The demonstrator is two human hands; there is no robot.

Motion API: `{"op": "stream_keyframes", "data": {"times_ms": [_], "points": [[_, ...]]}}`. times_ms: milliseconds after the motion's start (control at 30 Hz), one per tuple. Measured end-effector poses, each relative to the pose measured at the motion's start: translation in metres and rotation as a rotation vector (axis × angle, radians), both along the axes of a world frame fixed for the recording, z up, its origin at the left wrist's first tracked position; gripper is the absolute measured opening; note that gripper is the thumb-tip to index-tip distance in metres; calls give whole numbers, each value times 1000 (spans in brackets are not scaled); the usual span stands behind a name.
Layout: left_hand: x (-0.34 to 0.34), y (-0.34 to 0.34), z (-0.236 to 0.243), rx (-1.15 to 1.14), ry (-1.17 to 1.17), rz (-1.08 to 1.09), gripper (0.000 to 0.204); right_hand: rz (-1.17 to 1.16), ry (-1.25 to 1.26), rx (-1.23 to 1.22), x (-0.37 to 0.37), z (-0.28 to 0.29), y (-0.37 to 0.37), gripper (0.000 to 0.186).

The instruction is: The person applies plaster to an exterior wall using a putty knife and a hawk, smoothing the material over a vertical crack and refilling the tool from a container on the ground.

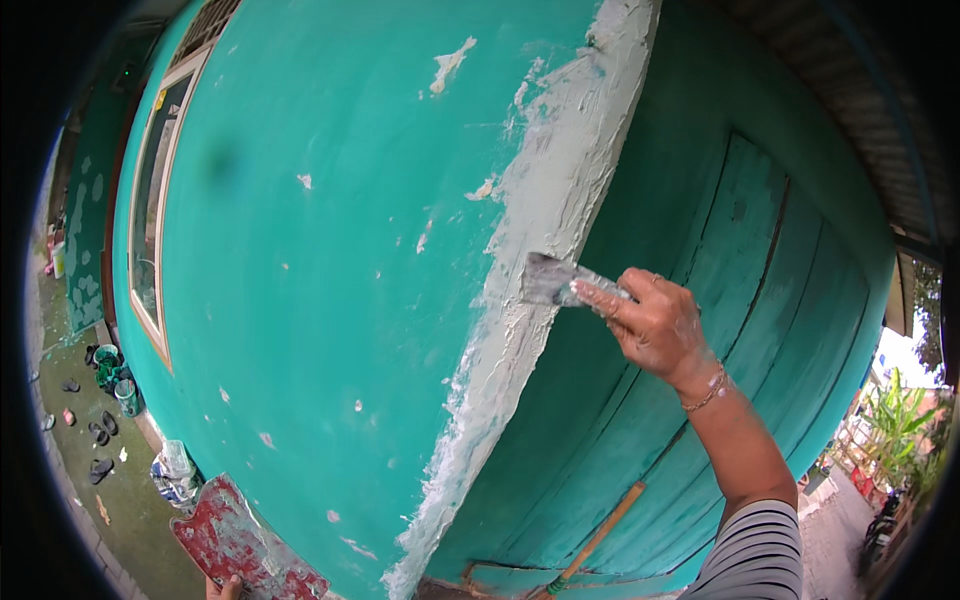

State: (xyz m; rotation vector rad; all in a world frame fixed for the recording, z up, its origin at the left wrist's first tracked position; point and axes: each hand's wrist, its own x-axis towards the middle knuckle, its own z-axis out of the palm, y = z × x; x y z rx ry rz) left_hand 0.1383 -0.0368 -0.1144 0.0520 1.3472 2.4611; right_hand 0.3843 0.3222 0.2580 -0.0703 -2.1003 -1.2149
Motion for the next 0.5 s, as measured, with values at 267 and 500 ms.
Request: {"op": "stream_keyframes", "data": {"times_ms": [267,500], "points": [[0,4,-27,5,7,11,42,216,305,-120,2,120,22,37],[-23,-15,-70,-118,166,51,36,254,181,-299,3,65,-6,40]]}}
